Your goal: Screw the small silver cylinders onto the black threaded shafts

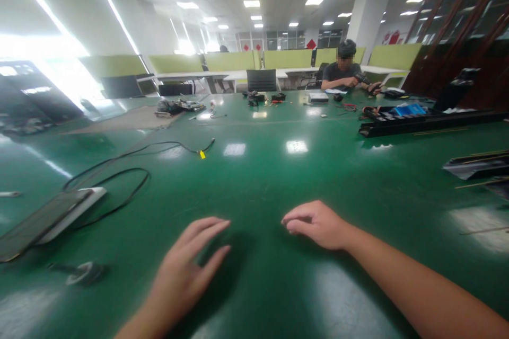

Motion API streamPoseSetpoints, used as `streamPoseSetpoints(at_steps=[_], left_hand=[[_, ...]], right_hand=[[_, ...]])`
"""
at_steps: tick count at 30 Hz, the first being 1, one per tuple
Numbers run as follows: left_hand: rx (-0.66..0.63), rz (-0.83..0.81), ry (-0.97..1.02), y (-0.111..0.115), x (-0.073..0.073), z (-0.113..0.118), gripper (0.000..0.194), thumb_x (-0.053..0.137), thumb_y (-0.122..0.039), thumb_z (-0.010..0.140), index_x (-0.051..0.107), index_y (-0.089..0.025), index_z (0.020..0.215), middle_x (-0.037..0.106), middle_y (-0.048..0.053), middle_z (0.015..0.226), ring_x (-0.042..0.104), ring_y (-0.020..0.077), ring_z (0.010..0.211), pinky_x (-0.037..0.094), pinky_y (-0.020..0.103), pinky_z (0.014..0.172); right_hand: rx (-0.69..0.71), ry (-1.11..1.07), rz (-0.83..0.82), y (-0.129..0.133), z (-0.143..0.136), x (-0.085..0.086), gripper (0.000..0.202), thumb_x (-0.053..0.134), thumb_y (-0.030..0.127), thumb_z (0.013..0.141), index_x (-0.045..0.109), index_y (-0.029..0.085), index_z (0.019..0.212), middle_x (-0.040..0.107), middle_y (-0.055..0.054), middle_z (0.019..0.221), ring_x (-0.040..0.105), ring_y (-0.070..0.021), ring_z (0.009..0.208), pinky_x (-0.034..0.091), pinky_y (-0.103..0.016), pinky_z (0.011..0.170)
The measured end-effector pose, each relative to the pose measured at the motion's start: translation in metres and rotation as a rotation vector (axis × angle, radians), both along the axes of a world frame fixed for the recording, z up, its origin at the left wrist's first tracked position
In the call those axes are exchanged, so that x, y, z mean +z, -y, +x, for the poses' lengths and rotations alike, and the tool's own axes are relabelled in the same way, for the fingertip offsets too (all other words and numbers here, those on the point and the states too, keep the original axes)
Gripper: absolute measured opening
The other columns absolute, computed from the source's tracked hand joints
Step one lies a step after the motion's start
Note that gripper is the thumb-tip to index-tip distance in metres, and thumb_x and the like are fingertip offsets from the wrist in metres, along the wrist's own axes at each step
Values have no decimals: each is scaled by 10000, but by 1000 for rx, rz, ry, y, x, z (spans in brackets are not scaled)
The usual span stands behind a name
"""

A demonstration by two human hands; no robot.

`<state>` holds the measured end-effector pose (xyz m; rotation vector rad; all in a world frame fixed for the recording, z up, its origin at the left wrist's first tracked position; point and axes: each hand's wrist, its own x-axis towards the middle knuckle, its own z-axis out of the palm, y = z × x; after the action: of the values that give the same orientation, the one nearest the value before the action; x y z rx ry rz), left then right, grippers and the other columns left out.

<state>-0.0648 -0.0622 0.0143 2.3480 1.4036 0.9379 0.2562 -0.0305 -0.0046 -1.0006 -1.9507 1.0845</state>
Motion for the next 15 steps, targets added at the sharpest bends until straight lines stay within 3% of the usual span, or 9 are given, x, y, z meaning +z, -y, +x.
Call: streamPoseSetpoints(at_steps=[2,4,6,8,11,15], left_hand=[[-239,-76,-8,-11,1,45,436,659,-335,863,597,-362,1293,609,59,1264,587,256,1149,507,408,1003],[-400,-122,47,-22,1,83,377,658,-307,875,640,-331,1251,617,76,1251,574,242,1165,492,395,1009],[-479,-142,148,-30,1,110,229,650,-297,886,725,-307,1103,660,73,1161,605,223,1095,506,374,960],[-489,-141,253,-34,3,123,153,664,-297,877,758,-282,997,690,69,1092,627,219,1040,516,366,921],[-411,-143,326,-33,9,114,142,683,-292,857,753,-266,979,720,61,1027,653,224,989,526,375,907],[-55,-83,277,-20,27,48,148,744,-336,793,751,-315,939,726,20,988,658,243,947,533,396,913]], right_hand=[[85,-36,-63,2,-1,1,232,633,342,892,768,164,953,748,-41,832,675,-150,748,524,-259,734],[155,-81,-113,2,-1,0,256,640,368,888,771,148,895,735,-45,814,658,-151,747,513,-258,722],[168,-154,-174,1,-1,-1,305,643,406,884,764,132,828,720,-46,776,641,-148,722,501,-257,700],[147,-238,-241,-1,0,-4,342,668,446,861,754,121,798,711,-46,748,634,-146,700,496,-258,693],[172,-337,-351,-4,0,-10,392,745,474,785,742,114,941,716,-58,802,650,-155,726,507,-282,727],[188,-321,-463,-6,0,-14,503,759,435,776,671,138,1173,719,-64,863,660,-145,709,531,-301,727]])
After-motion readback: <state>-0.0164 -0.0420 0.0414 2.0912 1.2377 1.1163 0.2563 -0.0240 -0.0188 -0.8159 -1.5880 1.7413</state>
